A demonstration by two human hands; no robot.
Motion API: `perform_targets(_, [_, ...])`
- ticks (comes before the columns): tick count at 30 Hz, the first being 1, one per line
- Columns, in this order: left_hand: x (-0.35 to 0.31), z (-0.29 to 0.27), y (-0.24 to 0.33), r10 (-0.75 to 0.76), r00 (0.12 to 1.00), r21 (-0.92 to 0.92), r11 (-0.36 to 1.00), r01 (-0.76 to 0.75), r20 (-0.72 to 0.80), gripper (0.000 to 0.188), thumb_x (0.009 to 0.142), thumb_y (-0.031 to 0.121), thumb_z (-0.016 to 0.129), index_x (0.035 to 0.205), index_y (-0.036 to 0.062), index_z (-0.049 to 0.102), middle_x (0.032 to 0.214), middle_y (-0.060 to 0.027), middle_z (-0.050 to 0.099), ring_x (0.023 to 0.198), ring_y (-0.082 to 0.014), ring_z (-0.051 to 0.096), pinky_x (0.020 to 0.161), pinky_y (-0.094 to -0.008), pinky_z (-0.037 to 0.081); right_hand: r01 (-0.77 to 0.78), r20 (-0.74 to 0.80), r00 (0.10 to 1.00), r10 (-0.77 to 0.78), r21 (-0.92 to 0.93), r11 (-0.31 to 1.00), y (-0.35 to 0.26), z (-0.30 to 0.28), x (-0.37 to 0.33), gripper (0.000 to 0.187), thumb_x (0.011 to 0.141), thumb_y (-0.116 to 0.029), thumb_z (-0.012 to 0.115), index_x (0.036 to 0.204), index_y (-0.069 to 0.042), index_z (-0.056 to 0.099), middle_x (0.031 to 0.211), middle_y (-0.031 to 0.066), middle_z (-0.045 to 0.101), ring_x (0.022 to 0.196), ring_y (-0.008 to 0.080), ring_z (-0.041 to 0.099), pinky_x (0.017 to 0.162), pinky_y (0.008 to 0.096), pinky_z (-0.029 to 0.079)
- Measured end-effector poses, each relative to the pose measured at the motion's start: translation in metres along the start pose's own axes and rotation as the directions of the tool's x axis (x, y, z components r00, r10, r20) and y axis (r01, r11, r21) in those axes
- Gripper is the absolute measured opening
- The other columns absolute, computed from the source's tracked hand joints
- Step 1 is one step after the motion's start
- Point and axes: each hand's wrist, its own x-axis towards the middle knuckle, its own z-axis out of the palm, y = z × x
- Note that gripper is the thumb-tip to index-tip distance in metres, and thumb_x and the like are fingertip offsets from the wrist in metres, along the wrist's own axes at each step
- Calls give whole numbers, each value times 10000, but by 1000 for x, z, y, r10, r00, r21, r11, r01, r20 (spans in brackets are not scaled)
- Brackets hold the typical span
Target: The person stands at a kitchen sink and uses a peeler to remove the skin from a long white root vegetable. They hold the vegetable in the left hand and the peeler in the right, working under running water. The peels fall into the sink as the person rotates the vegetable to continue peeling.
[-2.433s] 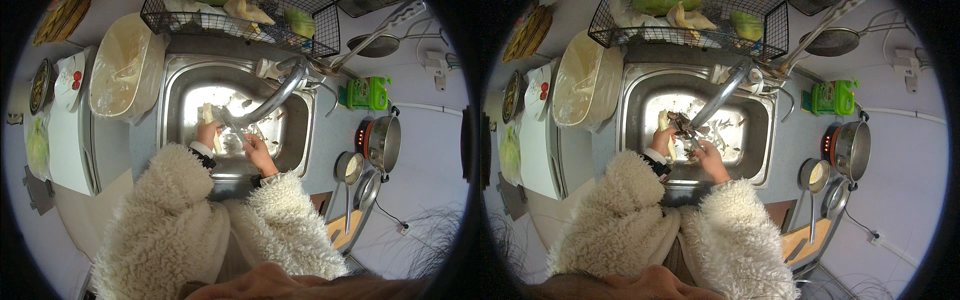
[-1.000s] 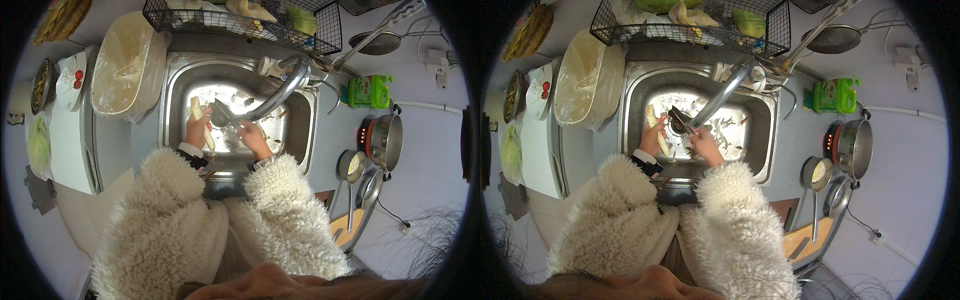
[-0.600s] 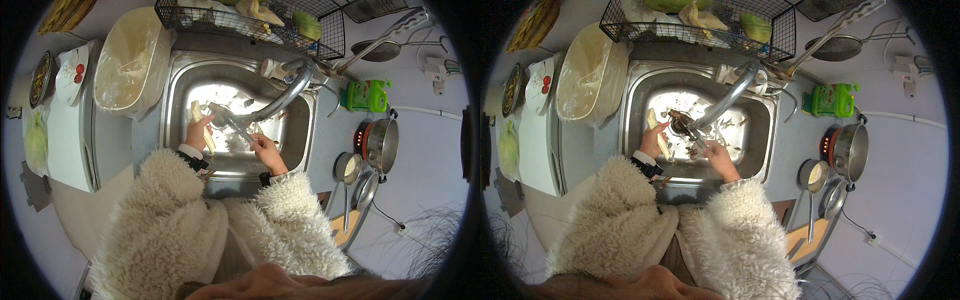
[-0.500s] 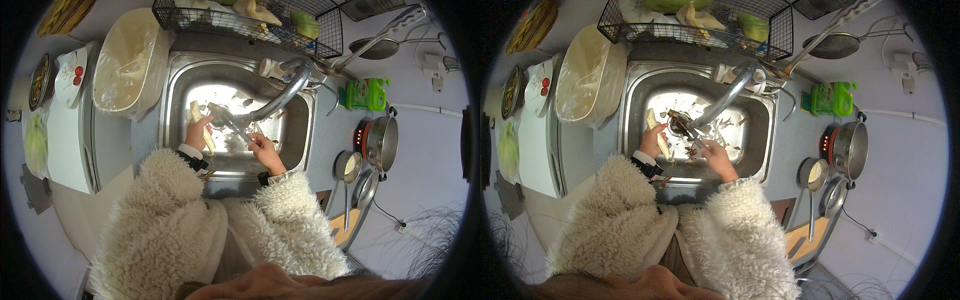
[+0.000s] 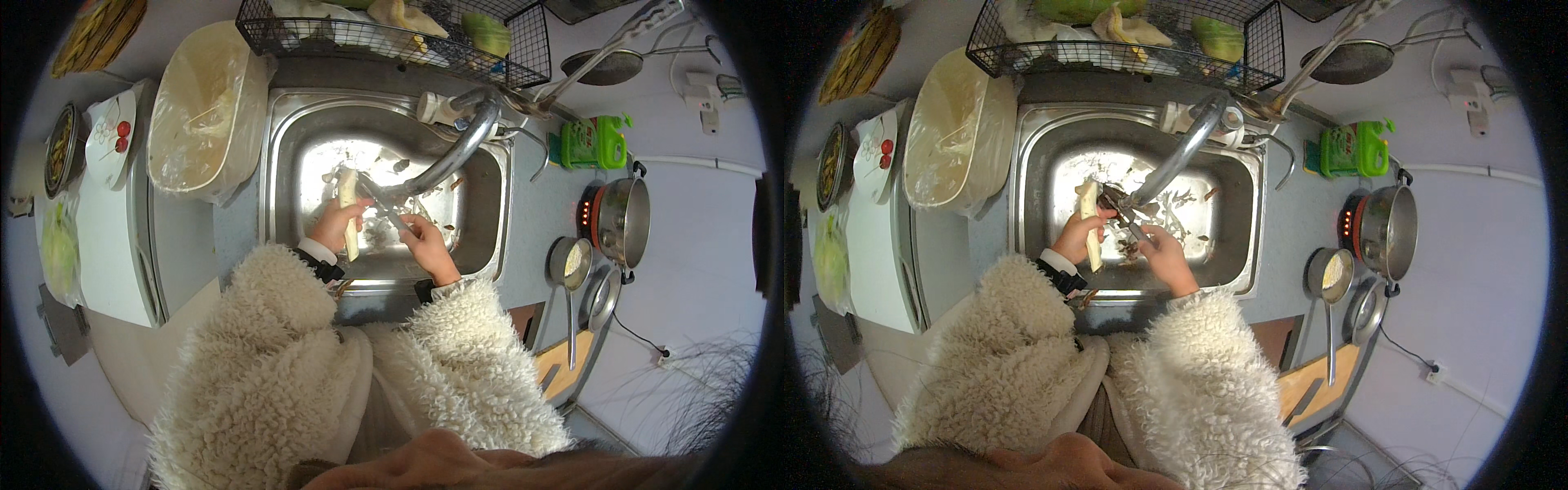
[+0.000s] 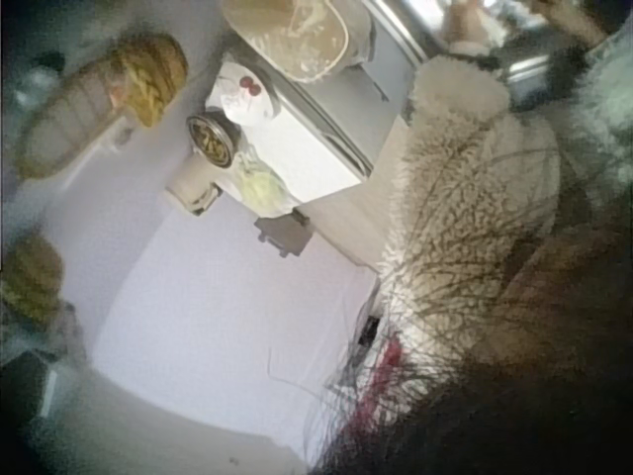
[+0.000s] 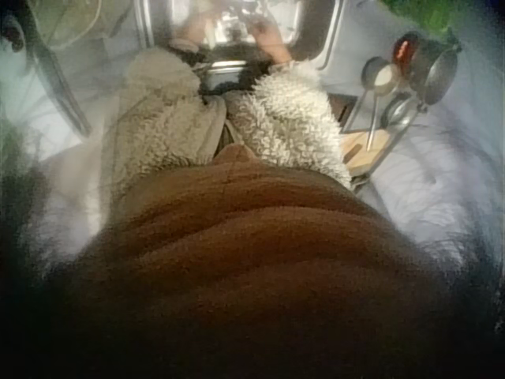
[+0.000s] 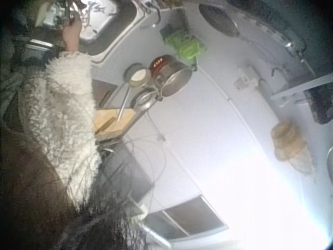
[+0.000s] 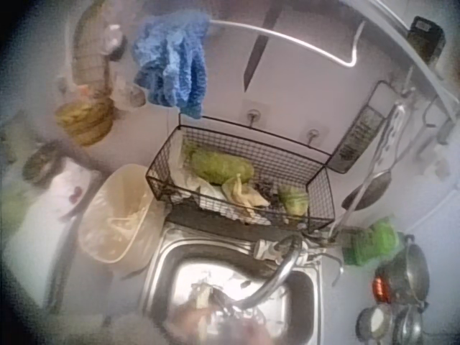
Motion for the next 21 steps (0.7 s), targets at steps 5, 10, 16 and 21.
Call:
perform_targets(5, [3, -1, 3, 53, 997, 117, 992, -47, -48, 329, 810, -5, 536, 1132, 27, 475, 1159, -143, 581, 660, -99, 501, 603, -257, 451, -37, -36, 999, 38, 43, 998, 3, 0, 0, 305, 845, -68, 628, 1146, -30, 600, 662, -51, 480, 589, 50, 414, 523, 223, 332])
perform_targets(10, [2, 2, 6, -11, 999, 183, 983, 4, 38, 430, 802, -2, 535, 1226, 12, 467, 1125, -102, 602, 666, -107, 506, 600, -257, 450, -17, -15, 1000, 17, -12, 1000, -3, -1, 0, 317, 853, -105, 628, 1159, -31, 587, 747, 56, 596, 660, 145, 539, 606, 278, 424])
perform_targets(16, [4, -5, 10, 5, 973, 74, 997, 12, -233, 188, 829, 48, 577, 1002, 43, 505, 1045, -93, 617, 663, -99, 522, 563, -261, 460, 195, -93, 958, -272, -486, 852, -13, 13, 9, 293, 849, -103, 602, 1141, -116, 606, 903, 170, 610, 781, 352, 614, 662, 396, 496])
perform_targets(21, [1, -11, 7, 20, 973, -29, 999, -28, -230, 187, 836, 49, 589, 985, 49, 475, 989, -110, 604, 619, -107, 510, 530, -264, 454, 262, -46, 915, -402, -690, 675, -18, 19, 10, 338, 795, -47, 588, 1120, -131, 626, 898, 156, 558, 766, 347, 602, 645, 435, 494])
